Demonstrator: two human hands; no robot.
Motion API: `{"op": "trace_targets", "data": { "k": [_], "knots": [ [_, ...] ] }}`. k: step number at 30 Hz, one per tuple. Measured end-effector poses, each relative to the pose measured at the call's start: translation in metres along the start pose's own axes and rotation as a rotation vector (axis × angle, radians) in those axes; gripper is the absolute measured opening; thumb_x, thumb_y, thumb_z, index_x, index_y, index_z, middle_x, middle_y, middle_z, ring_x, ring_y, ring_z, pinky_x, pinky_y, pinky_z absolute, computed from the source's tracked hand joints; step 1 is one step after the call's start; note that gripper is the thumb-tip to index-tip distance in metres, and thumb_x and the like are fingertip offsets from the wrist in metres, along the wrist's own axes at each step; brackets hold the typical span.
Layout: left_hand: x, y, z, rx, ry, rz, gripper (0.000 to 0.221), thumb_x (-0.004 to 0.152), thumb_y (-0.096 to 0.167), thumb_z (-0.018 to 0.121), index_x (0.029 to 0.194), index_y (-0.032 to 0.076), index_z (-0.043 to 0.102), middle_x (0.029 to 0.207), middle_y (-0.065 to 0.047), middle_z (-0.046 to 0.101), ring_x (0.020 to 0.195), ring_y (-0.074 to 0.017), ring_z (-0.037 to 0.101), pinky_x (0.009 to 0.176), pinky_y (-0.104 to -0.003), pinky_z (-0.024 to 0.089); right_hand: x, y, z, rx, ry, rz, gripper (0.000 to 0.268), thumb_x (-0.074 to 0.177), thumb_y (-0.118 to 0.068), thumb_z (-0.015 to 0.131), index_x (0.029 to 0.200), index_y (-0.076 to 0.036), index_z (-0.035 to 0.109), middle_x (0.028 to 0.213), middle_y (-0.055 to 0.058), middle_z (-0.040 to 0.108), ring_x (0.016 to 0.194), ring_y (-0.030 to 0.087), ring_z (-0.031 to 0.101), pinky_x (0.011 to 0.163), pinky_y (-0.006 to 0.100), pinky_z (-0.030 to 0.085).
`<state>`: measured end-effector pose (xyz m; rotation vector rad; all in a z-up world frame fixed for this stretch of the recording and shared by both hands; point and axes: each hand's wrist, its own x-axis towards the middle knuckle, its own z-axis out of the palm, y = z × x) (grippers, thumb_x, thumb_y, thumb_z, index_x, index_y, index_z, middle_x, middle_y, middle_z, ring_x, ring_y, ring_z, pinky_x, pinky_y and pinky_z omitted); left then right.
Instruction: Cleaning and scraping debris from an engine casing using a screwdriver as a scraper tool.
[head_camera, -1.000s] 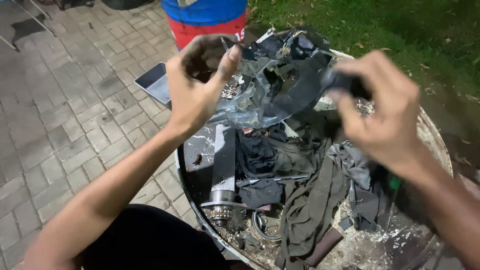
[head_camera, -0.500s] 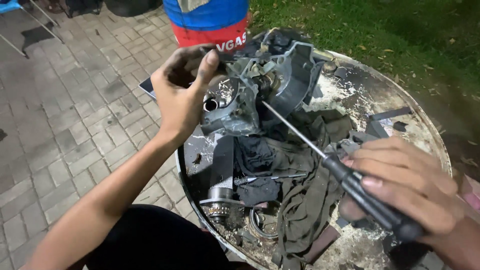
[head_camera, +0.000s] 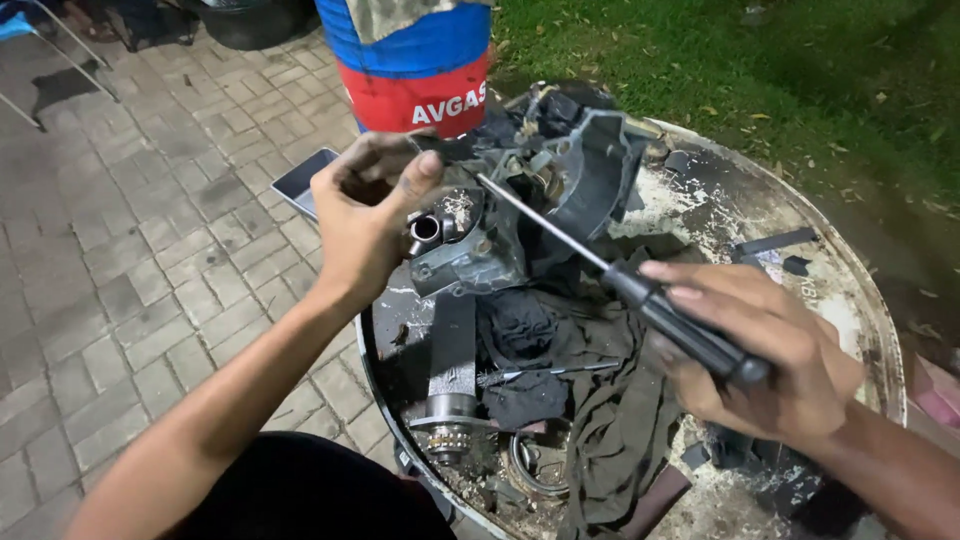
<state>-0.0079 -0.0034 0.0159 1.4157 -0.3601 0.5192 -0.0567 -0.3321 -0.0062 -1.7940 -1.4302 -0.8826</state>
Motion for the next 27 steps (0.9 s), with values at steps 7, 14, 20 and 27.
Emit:
{"op": "trace_targets", "data": {
  "k": [7,14,20,27],
  "knots": [
    [-0.004,-0.011,-0.015,-0.185,0.043,-0.067,0.034,0.088,0.025,0.079,0.101,-0.004,0.066,0.091,-0.017,0.072,0.088,-0.0305,0.078,0.084,-0.04,0.074,0.028,0.005,0.018,0.046,-0.049,-0.08,0.033,0.103,-0.009,0.061,0.126,0.004,0.042,0.131,0.032,0.055,0.079,0.016,0.076,0.062,0.02,0.071],
    [-0.004,-0.011,-0.016,-0.15,0.105,-0.068,0.044,0.088,0.027,0.077,0.109,-0.01,0.067,0.094,-0.022,0.071,0.089,-0.031,0.077,0.083,-0.039,0.074,0.068,0.003,0.021,-0.097,-0.069,-0.072,0.034,0.101,-0.021,0.066,0.122,0.001,0.05,0.12,0.028,0.065,0.093,0.029,0.079,0.063,0.025,0.071],
    [-0.006,-0.01,-0.011,0.038,0.03,0.014,0.044,0.088,0.034,0.074,0.119,0.002,0.071,0.117,-0.015,0.076,0.106,-0.0238,0.077,0.095,-0.035,0.066,0.101,-0.003,0.021,-0.128,-0.133,-0.042,0.024,0.094,-0.004,0.061,0.113,0.006,0.051,0.11,0.031,0.066,0.092,0.038,0.075,0.074,0.034,0.071],
    [-0.005,-0.006,-0.007,-0.066,0.077,-0.145,0.048,0.082,0.031,0.078,0.118,0.001,0.072,0.111,-0.014,0.078,0.097,-0.0189,0.076,0.083,-0.028,0.066,0.086,-0.004,0.041,-0.115,-0.016,-0.18,0.023,0.093,0.003,0.057,0.114,0.0,0.048,0.107,0.026,0.065,0.088,0.032,0.071,0.071,0.035,0.066]
  ]
}}
